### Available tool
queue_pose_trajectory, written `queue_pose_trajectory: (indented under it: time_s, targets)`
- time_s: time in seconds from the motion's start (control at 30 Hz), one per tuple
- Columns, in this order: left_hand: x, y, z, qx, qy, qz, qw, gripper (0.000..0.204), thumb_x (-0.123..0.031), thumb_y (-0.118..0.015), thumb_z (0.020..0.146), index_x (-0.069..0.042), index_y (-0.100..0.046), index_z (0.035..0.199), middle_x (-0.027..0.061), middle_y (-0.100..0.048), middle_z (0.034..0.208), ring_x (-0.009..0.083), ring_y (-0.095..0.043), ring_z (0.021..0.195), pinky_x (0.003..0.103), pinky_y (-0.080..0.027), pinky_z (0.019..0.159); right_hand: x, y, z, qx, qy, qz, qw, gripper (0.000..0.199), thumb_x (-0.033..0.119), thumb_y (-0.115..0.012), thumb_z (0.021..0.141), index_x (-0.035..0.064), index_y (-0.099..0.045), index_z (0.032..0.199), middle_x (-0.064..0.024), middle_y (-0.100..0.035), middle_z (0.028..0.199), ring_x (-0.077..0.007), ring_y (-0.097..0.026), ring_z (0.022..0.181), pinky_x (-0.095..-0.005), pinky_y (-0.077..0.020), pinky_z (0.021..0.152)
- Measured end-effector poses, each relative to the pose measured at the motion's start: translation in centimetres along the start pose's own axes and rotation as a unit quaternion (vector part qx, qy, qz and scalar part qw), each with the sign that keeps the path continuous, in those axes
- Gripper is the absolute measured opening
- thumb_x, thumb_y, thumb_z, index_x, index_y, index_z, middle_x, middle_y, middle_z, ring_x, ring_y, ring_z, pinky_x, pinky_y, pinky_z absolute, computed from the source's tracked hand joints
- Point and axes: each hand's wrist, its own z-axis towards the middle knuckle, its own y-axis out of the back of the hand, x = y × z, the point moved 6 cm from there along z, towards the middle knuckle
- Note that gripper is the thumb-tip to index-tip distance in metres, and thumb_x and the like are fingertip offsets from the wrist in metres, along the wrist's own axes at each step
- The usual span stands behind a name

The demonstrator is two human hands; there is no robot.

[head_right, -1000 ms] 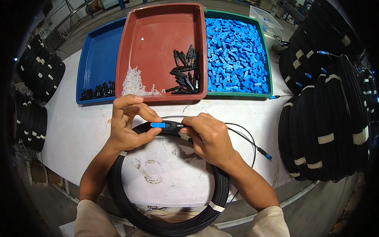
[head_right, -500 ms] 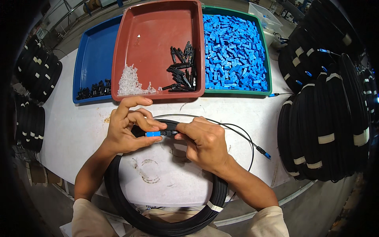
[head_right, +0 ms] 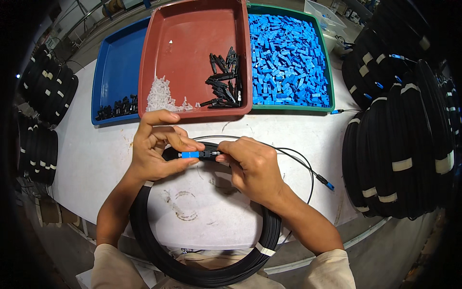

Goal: The person attaches connector components and caps onto the ends of coiled cables by hand and stacks the assembled cables onto a pile.

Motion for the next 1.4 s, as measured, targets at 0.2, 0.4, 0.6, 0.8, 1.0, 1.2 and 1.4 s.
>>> queue_pose_trajectory:
  time_s: [0.2, 0.4, 0.6, 0.8, 1.0, 1.2, 1.4]
  targets:
    - [0.2, -0.6, 0.2, 0.048, 0.034, 0.062, 0.996, 0.076, 0.011, -0.084, 0.072, -0.003, -0.042, 0.134, 0.0054, -0.07, 0.075, 0.0251, -0.076, 0.093, 0.032, -0.059, 0.084, 0.6, -0.2, 0.0, 0.007, 0.037, -0.033, 0.999, 0.021, -0.004, -0.076, 0.076, 0.0008, -0.068, 0.094, -0.0118, -0.066, 0.073, -0.0296, -0.064, 0.065, -0.0395, -0.0508, 0.063]
    - [-0.4, -0.2, 0.0, 0.009, -0.024, 0.027, 0.999, 0.067, 0.008, -0.084, 0.074, -0.001, -0.049, 0.131, 0.0084, -0.074, 0.082, 0.0214, -0.077, 0.094, 0.029, -0.061, 0.085, 0.3, 0.2, 0.0, 0.007, 0.029, -0.032, 0.999, 0.022, -0.004, -0.076, 0.075, 0.001, -0.068, 0.095, -0.0113, -0.064, 0.073, -0.0296, -0.062, 0.065, -0.04, -0.0502, 0.062]
    - [-0.3, -0.8, 0.1, 0.053, -0.027, 0.11, 0.992, 0.068, 0.009, -0.084, 0.074, -0.001, -0.047, 0.131, 0.0093, -0.073, 0.08, 0.0213, -0.076, 0.095, 0.029, -0.06, 0.086, 0.3, 0.2, 0.0, 0.015, 0.031, -0.02, 0.999, 0.02, -0.003, -0.076, 0.075, 0.0011, -0.069, 0.093, -0.0117, -0.063, 0.07, -0.0297, -0.062, 0.064, -0.0398, -0.0497, 0.061]
    - [0.0, -0.4, -0.2, 0.032, -0.016, 0.057, 0.998, 0.065, 0.006, -0.084, 0.076, -0.002, -0.047, 0.129, 0.0116, -0.076, 0.086, 0.0204, -0.077, 0.094, 0.029, -0.06, 0.084, 0.5, 0.2, 0.1, 0.018, 0.027, -0.023, 0.999, 0.019, -0.002, -0.076, 0.075, 0.0017, -0.069, 0.093, -0.012, -0.064, 0.071, -0.0294, -0.062, 0.063, -0.0403, -0.0495, 0.06]
    - [-0.2, -0.7, 0.1, 0.049, -0.008, 0.081, 0.995, 0.066, 0.01, -0.084, 0.074, -0.002, -0.046, 0.126, 0.0119, -0.073, 0.094, 0.0246, -0.076, 0.098, 0.032, -0.058, 0.088, -0.5, 0.6, 0.1, 0.034, 0.005, -0.022, 0.999, 0.021, -0.002, -0.077, 0.074, 0.0013, -0.069, 0.093, -0.0123, -0.065, 0.073, -0.0296, -0.064, 0.067, -0.0391, -0.051, 0.062]
    - [-0.3, -0.7, -0.3, 0.02, -0.033, 0.104, 0.994, 0.057, 0.001, -0.084, 0.077, -0.004, -0.055, 0.125, 0.0113, -0.077, 0.087, 0.0202, -0.077, 0.093, 0.028, -0.06, 0.083, 0.1, 0.5, 0.2, 0.035, 0.031, -0.035, 0.998, 0.024, -0.002, -0.077, 0.073, 0.0005, -0.068, 0.095, -0.0118, -0.065, 0.075, -0.0296, -0.064, 0.068, -0.04, -0.0508, 0.063]
    - [-1.2, -0.8, 0.1, 0.076, -0.041, 0.244, 0.966, 0.032, -0.002, -0.087, 0.072, -0.002, -0.073, 0.101, 0.0077, -0.077, 0.087, 0.0205, -0.077, 0.088, 0.029, -0.06, 0.075, 0.4, -0.2, -0.1, 0.041, 0.051, -0.046, 0.997, 0.021, -0.004, -0.076, 0.074, 0.0011, -0.067, 0.093, -0.0109, -0.062, 0.075, -0.0299, -0.063, 0.069, -0.0406, -0.0504, 0.066]
